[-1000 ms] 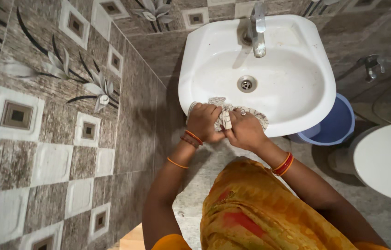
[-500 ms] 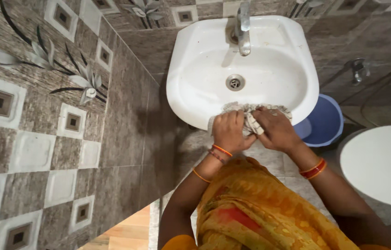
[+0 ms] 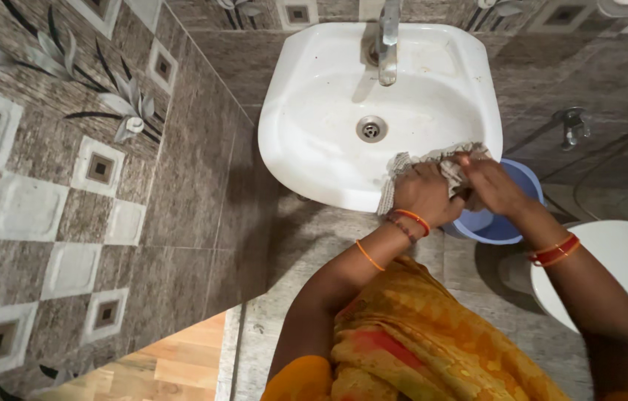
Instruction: The person wipes a white pedestal sink using a cloth, repeatedly scrubbing the basin and the areas around the faucet.
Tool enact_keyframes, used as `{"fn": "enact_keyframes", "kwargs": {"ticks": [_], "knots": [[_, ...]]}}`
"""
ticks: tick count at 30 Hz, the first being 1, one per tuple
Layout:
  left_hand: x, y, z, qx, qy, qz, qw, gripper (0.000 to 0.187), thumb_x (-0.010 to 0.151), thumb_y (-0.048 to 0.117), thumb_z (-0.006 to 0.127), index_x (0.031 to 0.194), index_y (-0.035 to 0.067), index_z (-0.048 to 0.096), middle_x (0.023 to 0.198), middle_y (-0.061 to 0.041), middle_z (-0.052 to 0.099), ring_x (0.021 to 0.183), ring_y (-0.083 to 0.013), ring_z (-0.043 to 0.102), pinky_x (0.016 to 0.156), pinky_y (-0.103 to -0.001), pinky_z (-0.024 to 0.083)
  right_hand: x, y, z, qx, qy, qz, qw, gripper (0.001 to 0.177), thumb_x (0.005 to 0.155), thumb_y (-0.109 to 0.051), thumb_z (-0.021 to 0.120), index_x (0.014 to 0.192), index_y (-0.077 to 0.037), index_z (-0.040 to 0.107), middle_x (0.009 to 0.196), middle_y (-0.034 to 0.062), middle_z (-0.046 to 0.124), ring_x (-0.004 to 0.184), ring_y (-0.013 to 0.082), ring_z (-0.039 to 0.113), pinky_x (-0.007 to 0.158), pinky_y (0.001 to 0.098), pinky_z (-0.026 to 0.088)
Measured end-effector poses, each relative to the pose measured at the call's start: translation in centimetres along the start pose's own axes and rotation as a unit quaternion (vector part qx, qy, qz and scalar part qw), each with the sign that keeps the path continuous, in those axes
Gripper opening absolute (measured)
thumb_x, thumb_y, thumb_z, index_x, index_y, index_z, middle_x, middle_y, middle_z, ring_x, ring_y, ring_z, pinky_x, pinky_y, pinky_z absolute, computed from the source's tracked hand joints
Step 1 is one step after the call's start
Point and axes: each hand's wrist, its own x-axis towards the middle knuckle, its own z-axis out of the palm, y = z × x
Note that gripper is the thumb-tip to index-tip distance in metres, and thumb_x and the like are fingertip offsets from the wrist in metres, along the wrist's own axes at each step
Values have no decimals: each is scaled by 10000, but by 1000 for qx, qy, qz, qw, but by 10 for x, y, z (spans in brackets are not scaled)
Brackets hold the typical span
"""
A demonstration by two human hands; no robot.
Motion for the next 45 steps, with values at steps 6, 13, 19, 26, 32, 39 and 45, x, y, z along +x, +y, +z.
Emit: {"fn": "enact_keyframes", "kwargs": {"ticks": [6, 13, 19, 26, 32, 39, 45], "knots": [[-6, -9, 12, -57, 98, 50, 992, 618, 707, 443, 757, 1069, -52, 680, 959, -241, 649, 843, -403, 662, 740, -495, 533, 8, -21, 19, -98, 185, -247, 946, 357, 896, -180, 495, 1149, -75, 725, 1024, 168, 734, 983, 371, 675, 967, 489, 483], [-18, -43, -15, -33, 37, 117, 992, 671, 695, 458, 762, 1120, -42, 624, 1018, -194, 667, 871, -365, 657, 795, -476, 515, -10, -43, 34, -118, 140, -202, 962, 491, 808, -179, 512, 1259, -96, 686, 977, 133, 715, 917, 342, 673, 938, 484, 451], [-24, -104, -65, -51, -39, 169, 983, 582, 757, 495, 749, 1074, 25, 618, 979, -155, 666, 907, -342, 661, 796, -468, 509, -13, -93, 71, -167, 121, -227, 952, 547, 860, -248, 569, 1347, -1, 564, 1073, 214, 660, 997, 396, 636, 911, 521, 428], [-22, -187, -131, -31, -13, 268, 963, 601, 674, 480, 767, 1079, 55, 638, 912, -94, 654, 808, -300, 649, 728, -451, 491, 23, -154, 122, -178, 53, -195, 963, 629, 863, -307, 576, 1360, 63, 468, 1086, 254, 648, 1069, 422, 628, 1093, 694, 316], [-7, -236, -153, -27, -6, 323, 946, 583, 638, 461, 771, 1023, 45, 634, 889, -86, 631, 806, -289, 638, 740, -441, 460, 59, -177, 167, -208, 112, -197, 952, 672, 883, -370, 560, 1319, 135, 482, 1081, 313, 663, 1023, 465, 654, 1009, 651, 420], [-22, -220, -144, -36, 69, 231, 970, 445, 621, 375, 728, 928, 61, 654, 841, -120, 621, 777, -349, 598, 750, -474, 450, 48, -179, 176, -187, 192, -162, 950, 615, 883, -366, 570, 1301, 85, 574, 1012, 296, 691, 765, 435, 681, 745, 495, 554], [-33, -199, -131, -58, 100, 195, 974, 466, 651, 342, 703, 1006, 46, 644, 898, -123, 630, 847, -345, 614, 802, -469, 462, 37, -161, 170, -157, 230, -186, 942, 524, 857, -297, 613, 1273, 22, 597, 1043, 247, 698, 793, 423, 666, 758, 498, 537]]}}
